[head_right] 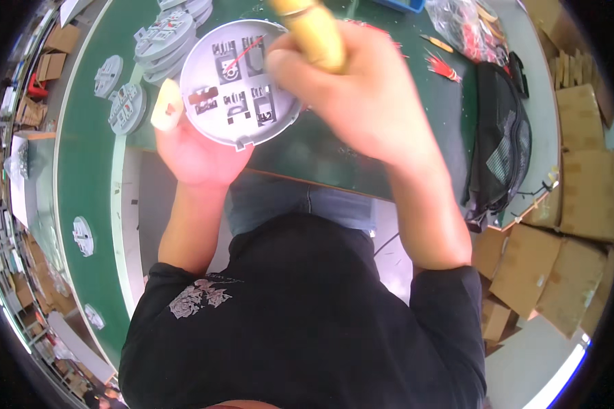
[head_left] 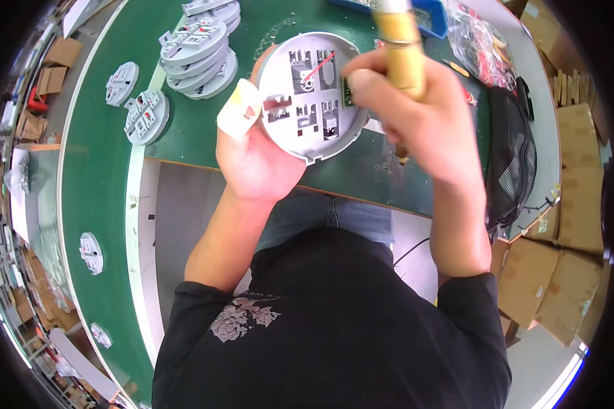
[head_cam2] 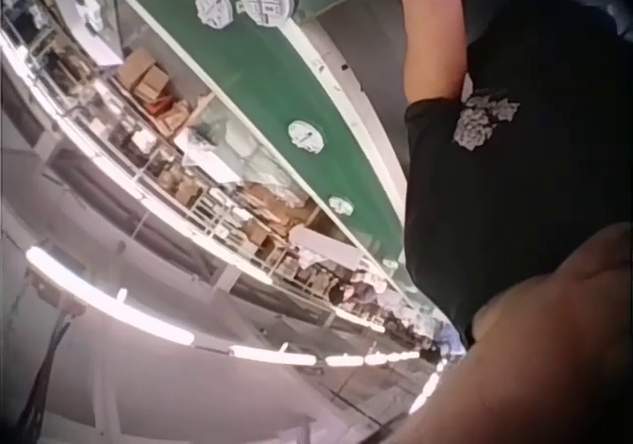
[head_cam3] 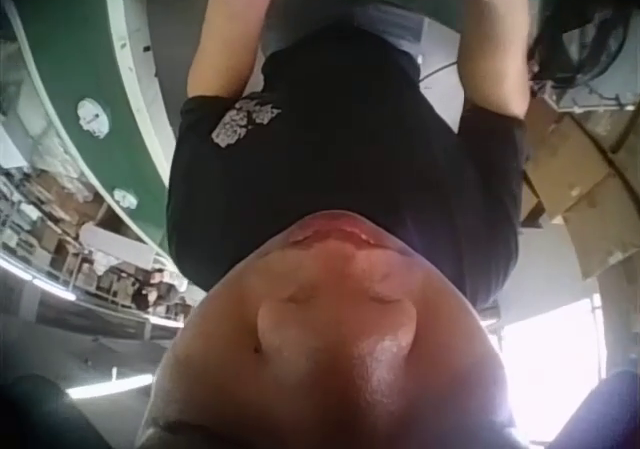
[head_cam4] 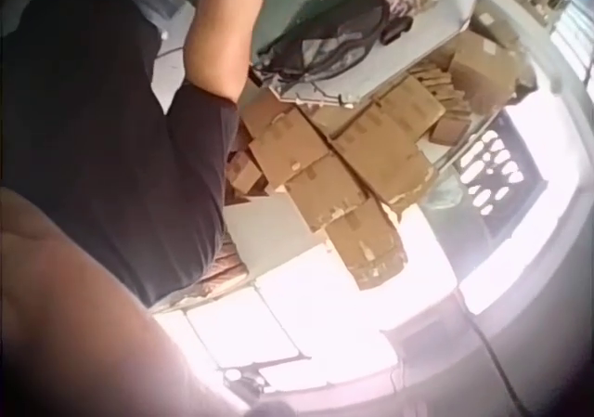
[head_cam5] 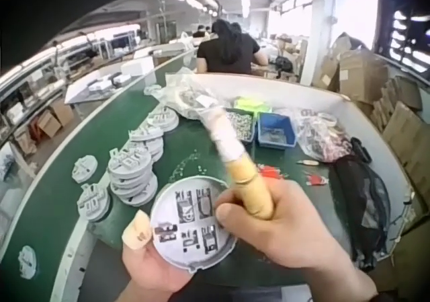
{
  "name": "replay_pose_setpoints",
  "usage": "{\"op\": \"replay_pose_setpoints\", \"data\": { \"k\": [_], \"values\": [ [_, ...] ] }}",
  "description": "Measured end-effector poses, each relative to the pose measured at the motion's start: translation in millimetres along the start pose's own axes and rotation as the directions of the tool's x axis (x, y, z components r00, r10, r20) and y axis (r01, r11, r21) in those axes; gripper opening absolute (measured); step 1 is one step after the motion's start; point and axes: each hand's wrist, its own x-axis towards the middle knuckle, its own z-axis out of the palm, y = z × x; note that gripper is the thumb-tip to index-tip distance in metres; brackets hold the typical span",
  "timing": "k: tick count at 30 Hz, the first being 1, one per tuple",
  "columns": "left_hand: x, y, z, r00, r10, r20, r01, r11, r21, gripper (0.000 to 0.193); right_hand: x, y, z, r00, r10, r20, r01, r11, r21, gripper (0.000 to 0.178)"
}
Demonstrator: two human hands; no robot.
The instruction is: Assembling circular PCB modules into plastic housings using a specialized handheld tool on a factory production line.
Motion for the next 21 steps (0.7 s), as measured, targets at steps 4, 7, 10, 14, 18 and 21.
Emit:
{"op": "replay_pose_setpoints", "data": {
  "k": [4, 7, 10, 14, 18, 21],
  "values": [
    [-1, -7, 4, 0.993, 0.077, 0.087, -0.099, 0.953, 0.287, 0.069, 8, 6, 12, 1.000, 0.004, -0.006, -0.004, 1.000, -0.005, 0.014],
    [-2, -7, 0, 0.977, 0.125, 0.174, -0.206, 0.765, 0.610, 0.079, 7, 7, 14, 0.997, 0.021, 0.067, -0.028, 0.994, 0.105, 0.016],
    [-6, -9, 0, 0.970, 0.142, 0.195, -0.239, 0.679, 0.694, 0.083, 0, 13, 25, 1.000, -0.017, -0.001, 0.017, 0.955, 0.297, 0.014],
    [-8, -9, 3, 0.980, 0.149, 0.131, -0.197, 0.814, 0.546, 0.078, -7, 24, 40, 0.990, -0.109, -0.092, 0.141, 0.850, 0.508, 0.011],
    [-8, -7, 2, 0.980, 0.135, 0.143, -0.182, 0.898, 0.401, 0.073, -12, 20, 38, 0.991, -0.103, -0.087, 0.134, 0.816, 0.562, 0.012],
    [-10, -6, -2, 0.977, 0.079, 0.200, -0.151, 0.914, 0.377, 0.073, -13, 17, 34, 0.995, -0.080, -0.057, 0.098, 0.855, 0.509, 0.015]
  ]
}}
